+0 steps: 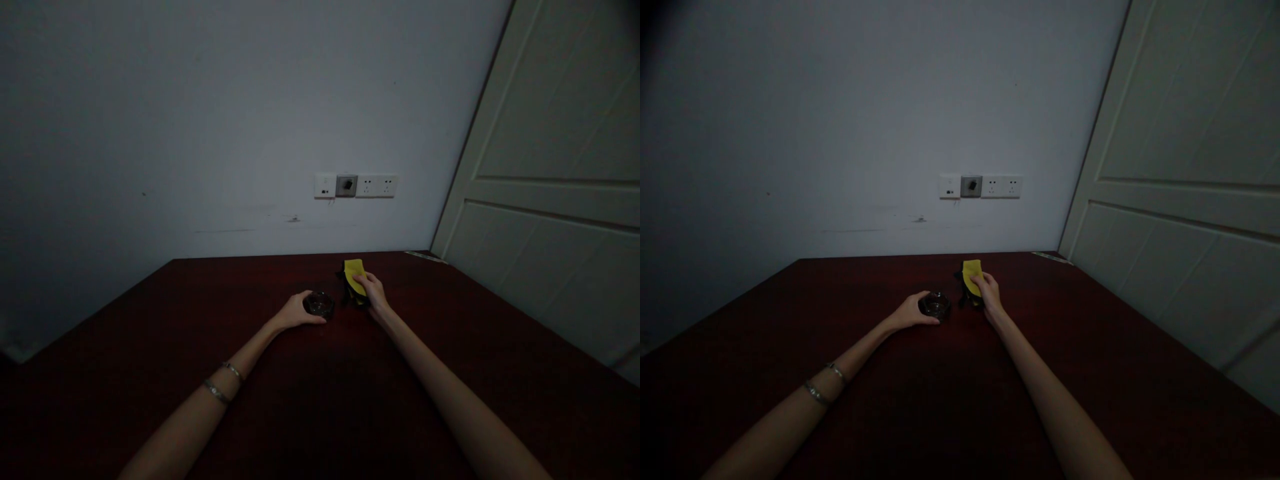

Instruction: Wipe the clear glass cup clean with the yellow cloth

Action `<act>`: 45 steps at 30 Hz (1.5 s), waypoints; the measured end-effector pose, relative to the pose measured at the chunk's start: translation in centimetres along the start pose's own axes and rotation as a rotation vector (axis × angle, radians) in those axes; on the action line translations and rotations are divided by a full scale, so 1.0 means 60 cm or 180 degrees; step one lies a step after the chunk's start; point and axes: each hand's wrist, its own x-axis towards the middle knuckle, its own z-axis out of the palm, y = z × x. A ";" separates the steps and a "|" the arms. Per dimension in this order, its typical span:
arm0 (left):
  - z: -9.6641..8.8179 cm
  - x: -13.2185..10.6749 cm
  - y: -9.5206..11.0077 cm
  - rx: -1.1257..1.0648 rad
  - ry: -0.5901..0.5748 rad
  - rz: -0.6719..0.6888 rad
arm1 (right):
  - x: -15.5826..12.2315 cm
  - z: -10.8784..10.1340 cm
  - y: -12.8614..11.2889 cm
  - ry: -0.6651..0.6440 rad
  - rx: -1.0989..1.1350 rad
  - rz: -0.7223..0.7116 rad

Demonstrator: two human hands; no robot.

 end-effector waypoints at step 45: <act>0.033 0.000 0.026 0.0368 0.1188 0.0836 | -0.065 0.051 -0.108 -0.3295 -0.4976 -0.4691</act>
